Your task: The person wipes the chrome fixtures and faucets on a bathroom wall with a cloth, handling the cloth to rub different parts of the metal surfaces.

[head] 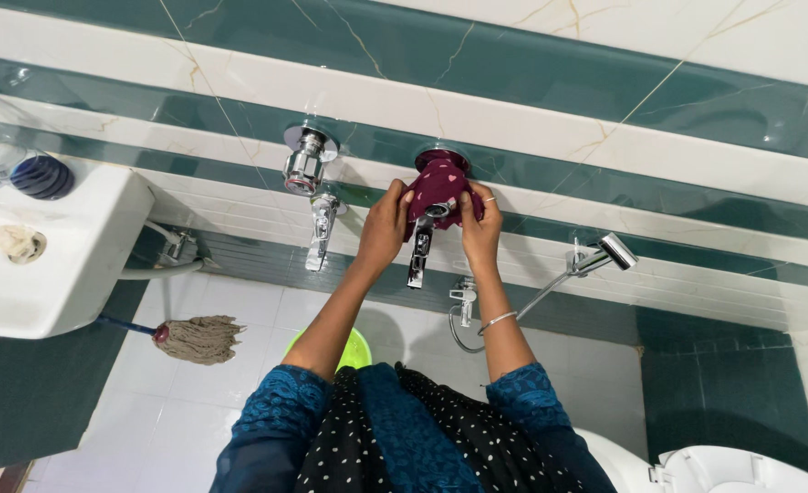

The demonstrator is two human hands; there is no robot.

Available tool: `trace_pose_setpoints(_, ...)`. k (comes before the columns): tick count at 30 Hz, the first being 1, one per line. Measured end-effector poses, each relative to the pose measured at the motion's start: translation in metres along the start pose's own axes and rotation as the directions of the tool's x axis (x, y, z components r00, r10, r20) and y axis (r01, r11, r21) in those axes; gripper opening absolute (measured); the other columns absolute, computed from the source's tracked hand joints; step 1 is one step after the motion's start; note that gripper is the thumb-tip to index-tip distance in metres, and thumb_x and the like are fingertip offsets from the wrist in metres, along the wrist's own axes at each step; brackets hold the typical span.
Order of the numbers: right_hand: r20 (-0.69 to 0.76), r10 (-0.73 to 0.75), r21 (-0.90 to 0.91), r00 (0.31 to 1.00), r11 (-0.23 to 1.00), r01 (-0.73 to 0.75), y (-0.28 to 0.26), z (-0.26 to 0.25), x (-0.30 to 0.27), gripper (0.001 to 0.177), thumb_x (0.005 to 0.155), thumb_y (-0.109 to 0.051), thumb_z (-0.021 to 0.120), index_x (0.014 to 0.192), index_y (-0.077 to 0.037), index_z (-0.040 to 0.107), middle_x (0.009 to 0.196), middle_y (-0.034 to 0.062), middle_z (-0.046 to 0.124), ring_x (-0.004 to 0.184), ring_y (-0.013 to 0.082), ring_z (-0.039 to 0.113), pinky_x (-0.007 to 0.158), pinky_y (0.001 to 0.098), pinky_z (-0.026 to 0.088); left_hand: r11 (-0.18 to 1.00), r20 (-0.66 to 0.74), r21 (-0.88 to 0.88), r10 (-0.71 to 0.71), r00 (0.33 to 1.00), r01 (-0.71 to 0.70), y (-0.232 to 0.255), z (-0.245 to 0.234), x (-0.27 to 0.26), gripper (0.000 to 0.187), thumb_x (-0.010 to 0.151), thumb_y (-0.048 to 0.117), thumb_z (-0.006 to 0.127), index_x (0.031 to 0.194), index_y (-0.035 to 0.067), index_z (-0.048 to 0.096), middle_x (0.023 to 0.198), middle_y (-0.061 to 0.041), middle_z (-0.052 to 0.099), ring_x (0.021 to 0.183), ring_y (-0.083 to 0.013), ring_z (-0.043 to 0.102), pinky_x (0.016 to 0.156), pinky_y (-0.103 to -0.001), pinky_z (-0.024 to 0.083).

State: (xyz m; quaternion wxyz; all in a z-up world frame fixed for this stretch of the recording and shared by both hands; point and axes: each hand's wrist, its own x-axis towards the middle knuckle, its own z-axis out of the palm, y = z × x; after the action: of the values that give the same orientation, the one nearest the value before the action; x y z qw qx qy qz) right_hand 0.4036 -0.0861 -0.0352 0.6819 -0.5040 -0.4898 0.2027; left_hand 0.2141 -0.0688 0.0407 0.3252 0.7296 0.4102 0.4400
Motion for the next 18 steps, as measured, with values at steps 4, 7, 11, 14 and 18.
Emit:
trace_pose_setpoints(4,0.049,0.081,0.054,0.995,0.995,-0.084,-0.004,-0.011,0.002,0.031,0.105,-0.028,0.065,0.123,-0.002,0.065,0.104,0.0031,0.071,0.092,0.0081,0.066,0.082,0.024,0.055,0.998,-0.041,-0.055,0.001,0.999,-0.004,-0.009,0.011,-0.001,0.023,0.11,0.025,0.047,0.104,0.004,0.047,0.085,-0.021,0.063,0.078,-0.0453,0.06,0.07,-0.05,0.047)
trace_pose_setpoints(7,0.065,0.098,-0.005,0.993,0.995,-0.098,-0.004,-0.018,0.004,0.033,0.104,-0.029,0.066,0.122,-0.002,0.067,0.104,0.0033,0.073,0.093,0.0084,0.067,0.082,0.0241,0.055,0.998,-0.036,-0.057,-0.025,0.999,0.023,-0.016,0.017,-0.002,0.022,0.11,0.026,0.046,0.108,0.004,0.048,0.084,-0.022,0.064,0.079,-0.0454,0.062,0.07,-0.05,0.046)
trace_pose_setpoints(11,0.062,0.114,-0.041,0.992,0.993,-0.112,0.002,-0.016,0.005,0.034,0.103,-0.031,0.067,0.122,-0.002,0.067,0.101,0.0024,0.072,0.09,0.0065,0.066,0.077,0.0228,0.055,0.998,-0.062,-0.066,-0.003,0.998,-0.001,-0.018,0.018,0.0,0.022,0.111,0.026,0.046,0.107,0.004,0.047,0.085,-0.023,0.064,0.083,-0.0465,0.062,0.071,-0.05,0.047)
trace_pose_setpoints(14,0.069,0.165,-0.005,0.984,0.986,-0.165,0.004,-0.013,0.005,0.034,0.103,-0.03,0.066,0.124,-0.003,0.067,0.094,0.0014,0.071,0.08,0.0051,0.061,0.066,0.022,0.048,0.994,-0.087,-0.105,0.015,0.996,-0.025,-0.017,0.015,-0.005,0.021,0.111,0.025,0.045,0.108,0.004,0.048,0.087,-0.022,0.065,0.082,-0.046,0.062,0.07,-0.05,0.047)
trace_pose_setpoints(18,0.071,0.153,-0.012,0.986,0.988,-0.152,0.001,-0.007,0.005,0.032,0.104,-0.03,0.065,0.123,-0.004,0.067,0.093,-0.001,0.07,0.08,0.0036,0.062,0.067,0.0202,0.05,0.996,-0.067,-0.082,0.021,0.998,-0.027,-0.014,0.008,-0.005,0.022,0.11,0.026,0.047,0.104,0.004,0.047,0.084,-0.022,0.061,0.079,-0.0451,0.059,0.07,-0.05,0.047)
